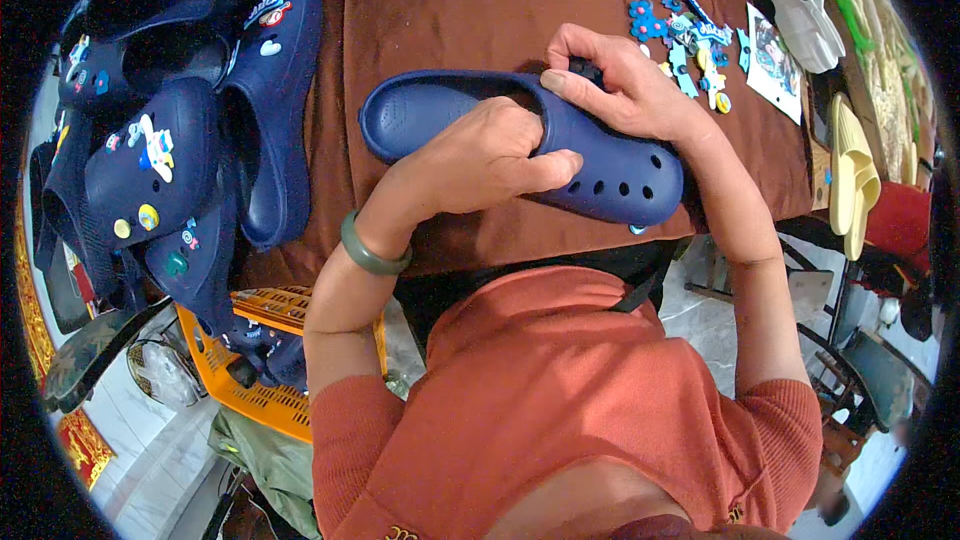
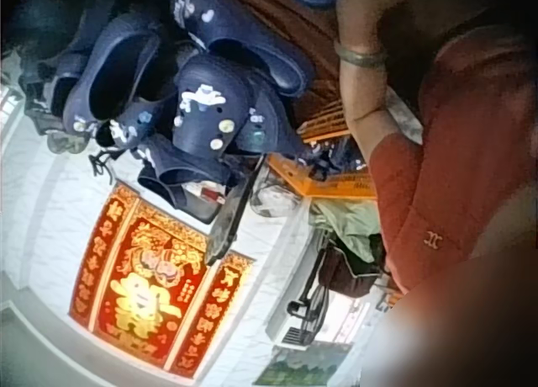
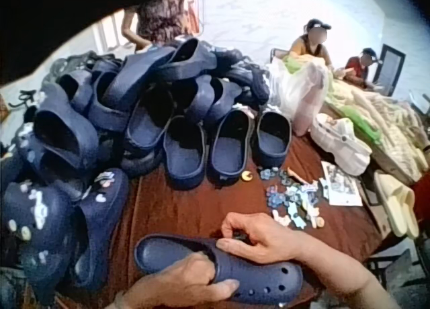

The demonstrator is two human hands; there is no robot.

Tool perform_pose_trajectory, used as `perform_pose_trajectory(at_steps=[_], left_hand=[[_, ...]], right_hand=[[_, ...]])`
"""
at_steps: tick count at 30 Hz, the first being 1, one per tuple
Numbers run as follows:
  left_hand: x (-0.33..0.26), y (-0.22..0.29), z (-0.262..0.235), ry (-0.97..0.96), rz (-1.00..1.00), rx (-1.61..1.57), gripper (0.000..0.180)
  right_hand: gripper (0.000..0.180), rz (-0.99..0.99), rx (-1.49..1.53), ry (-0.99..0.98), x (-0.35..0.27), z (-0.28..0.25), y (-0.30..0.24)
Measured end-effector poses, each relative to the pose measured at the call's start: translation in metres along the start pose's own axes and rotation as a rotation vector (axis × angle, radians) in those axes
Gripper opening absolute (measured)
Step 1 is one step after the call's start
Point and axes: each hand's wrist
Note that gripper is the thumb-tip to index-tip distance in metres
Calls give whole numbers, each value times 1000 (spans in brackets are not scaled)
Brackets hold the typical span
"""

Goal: Decorating blue clogs with various small charms.

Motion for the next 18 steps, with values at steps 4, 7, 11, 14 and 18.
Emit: perform_pose_trajectory(at_steps=[4, 7, 11, 14, 18], left_hand=[[-2, -1, 0, -39, 144, 143, 7], [-2, -3, 2, -34, 111, 58, 8], [-2, -1, 5, -13, 36, -2, 8], [3, 12, -3, -67, -122, -20, 19], [7, 22, -9, -159, -201, 40, 32]], right_hand=[[28, -67, -103, 52, 1, 2, 2], [28, -75, -121, 50, 2, 2, 1], [26, -87, -127, 44, 3, 2, -1], [24, -78, -157, 59, 1, 3, 1], [24, -122, -137, 128, 0, 6, 4]])
Point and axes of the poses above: each hand's wrist, its own x-axis towards the middle knuckle, its own z-axis out of the palm, y = z × x, and after that the axes turned 12 degrees about -x, right-handed
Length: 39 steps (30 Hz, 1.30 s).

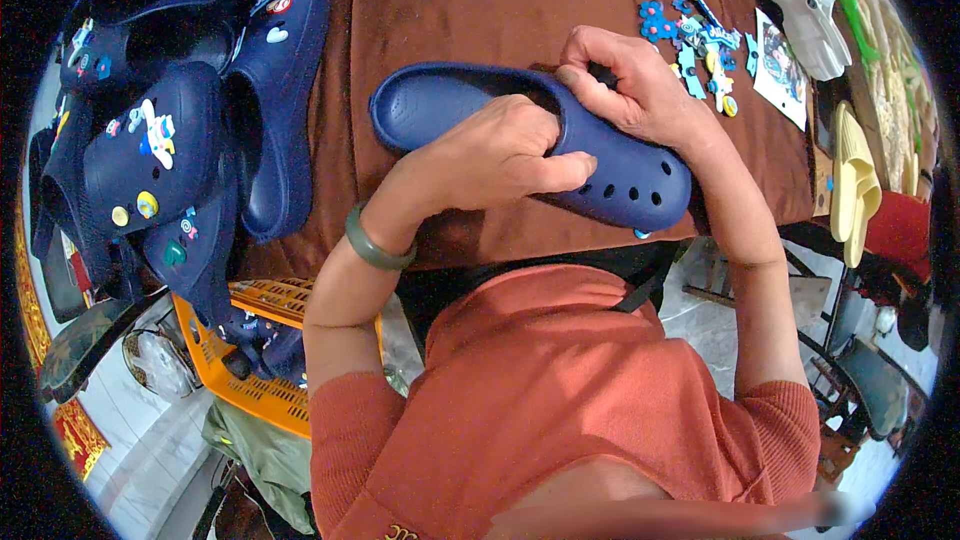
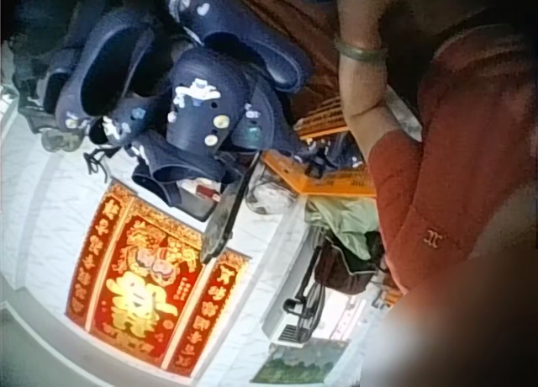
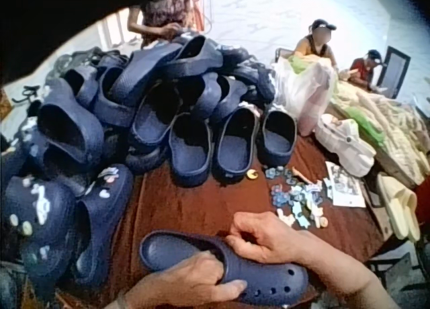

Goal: Decorating blue clogs with various small charms.

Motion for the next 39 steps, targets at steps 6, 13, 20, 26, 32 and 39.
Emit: perform_pose_trajectory(at_steps=[6, 13, 20, 26, 32, 39], left_hand=[[-1, -19, 11, 73, 190, -11, 13], [-1, -20, 12, 83, 379, 185, 10], [-1, 1, 3, 2, -1, 22, 35], [0, 1, 4, 41, 26, -42, 35], [-3, -20, 13, 86, 225, 113, 19], [-4, -18, 12, 82, 323, 282, 12]], right_hand=[[26, 52, 128, -71, 1, -3, -1], [29, 123, 128, -72, -3, -2, -2], [31, 228, 86, -99, 0, -6, -9], [26, 269, 140, -97, -2, -7, -9], [28, 298, 228, -165, -1, -10, -13], [25, 235, 302, -159, -5, -13, -3]])
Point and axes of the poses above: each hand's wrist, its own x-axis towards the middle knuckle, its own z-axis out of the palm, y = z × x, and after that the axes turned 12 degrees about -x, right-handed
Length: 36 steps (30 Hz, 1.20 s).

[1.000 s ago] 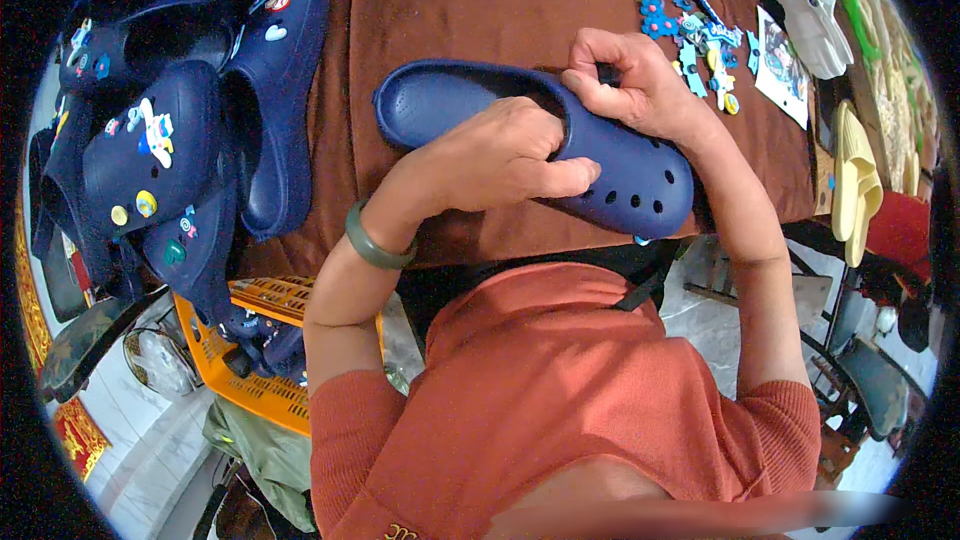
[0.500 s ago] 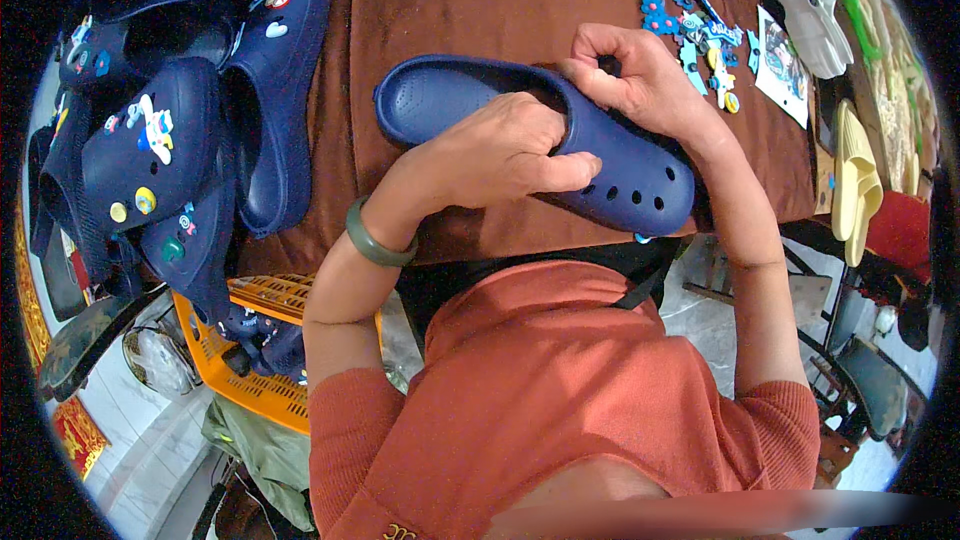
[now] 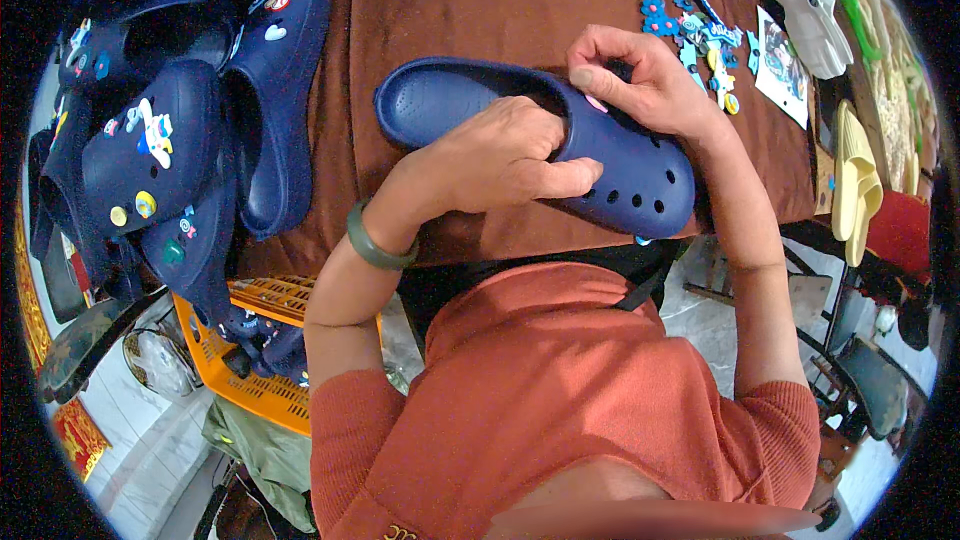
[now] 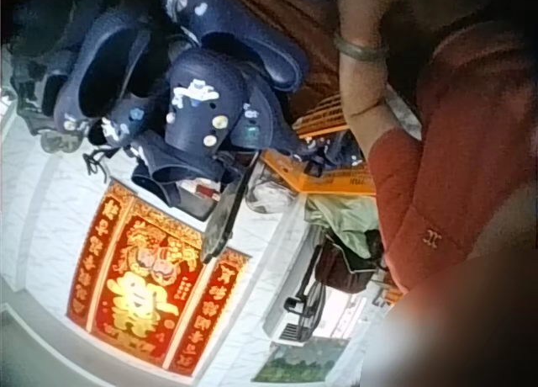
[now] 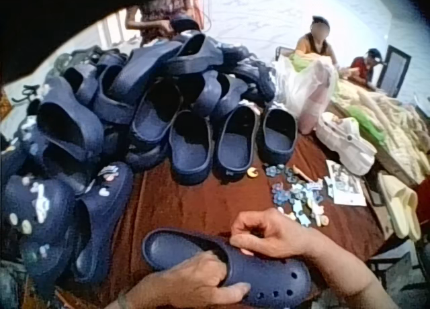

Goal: Decorating blue clogs with various small charms.

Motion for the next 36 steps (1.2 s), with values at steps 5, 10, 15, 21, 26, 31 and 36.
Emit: perform_pose_trajectory(at_steps=[5, 10, 15, 21, 26, 31, 36], left_hand=[[2, 3, -1, -7, -86, -52, 23], [9, 15, -9, -45, -366, -89, 34], [7, 12, -10, -50, -362, -184, 28], [12, 16, -12, -51, -386, -314, 24], [13, 17, -13, -13, -278, -220, 29], [10, 12, -5, 44, -170, -241, 27], [12, 13, -6, 80, -221, -315, 27]], right_hand=[[27, -126, -6, -147, 0, -14, 3], [24, -86, 47, -211, -2, -16, 5], [22, -41, -11, -162, 1, -12, 7], [27, -139, -21, -87, 1, -8, 17], [31, -118, 7, -158, -1, -15, 16], [33, -134, 21, -181, 1, -14, 16], [32, -102, 18, -160, 1, -13, 15]])
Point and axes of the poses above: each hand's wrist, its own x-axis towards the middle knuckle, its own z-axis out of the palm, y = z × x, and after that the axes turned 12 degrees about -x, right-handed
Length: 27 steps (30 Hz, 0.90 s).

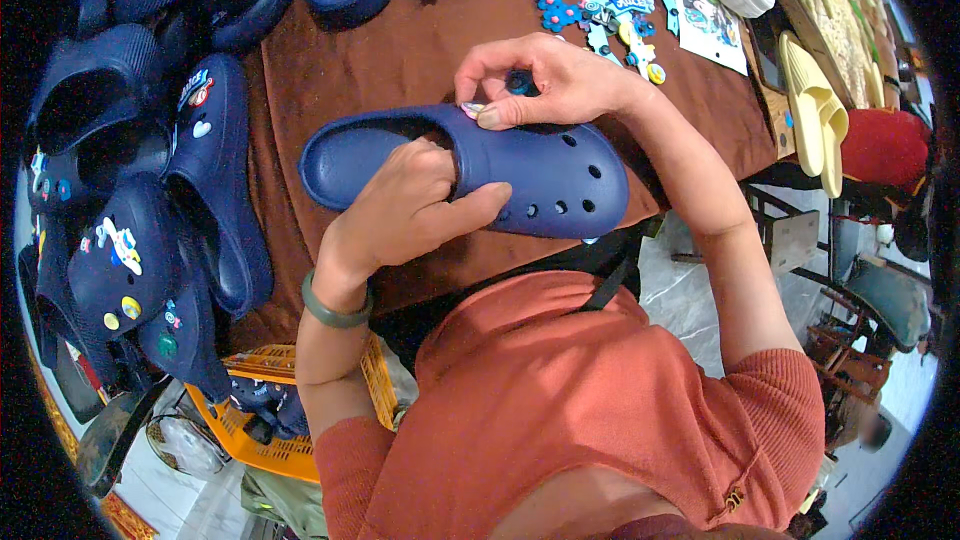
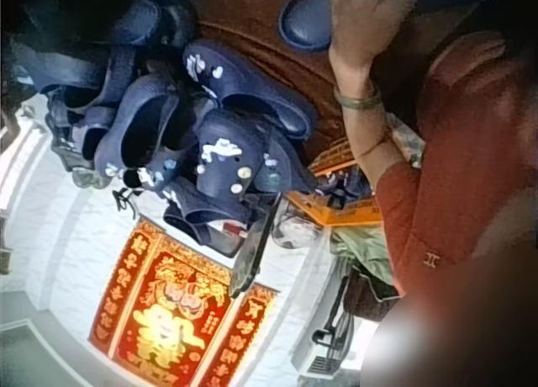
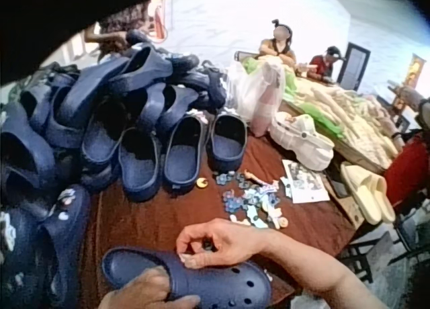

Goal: Decorating blue clogs with various small charms.

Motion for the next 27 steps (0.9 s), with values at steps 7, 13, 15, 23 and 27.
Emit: perform_pose_trajectory(at_steps=[7, 13, 15, 23, 27], left_hand=[[1, 5, -1, -26, -35, 31, 28], [1, 5, -2, -37, -68, 23, 28], [1, 6, -2, -44, -87, 14, 28], [0, 7, 0, 3, -47, 25, 26], [-2, 3, 1, 7, -52, 7, 26]], right_hand=[[34, 42, -8, 36, 1, 3, 1], [36, 59, -45, 53, 1, 4, 3], [37, 71, -41, 49, 1, 4, 4], [43, 147, -74, 16, 2, 5, 8], [45, 189, -90, -10, 2, 6, 8]])
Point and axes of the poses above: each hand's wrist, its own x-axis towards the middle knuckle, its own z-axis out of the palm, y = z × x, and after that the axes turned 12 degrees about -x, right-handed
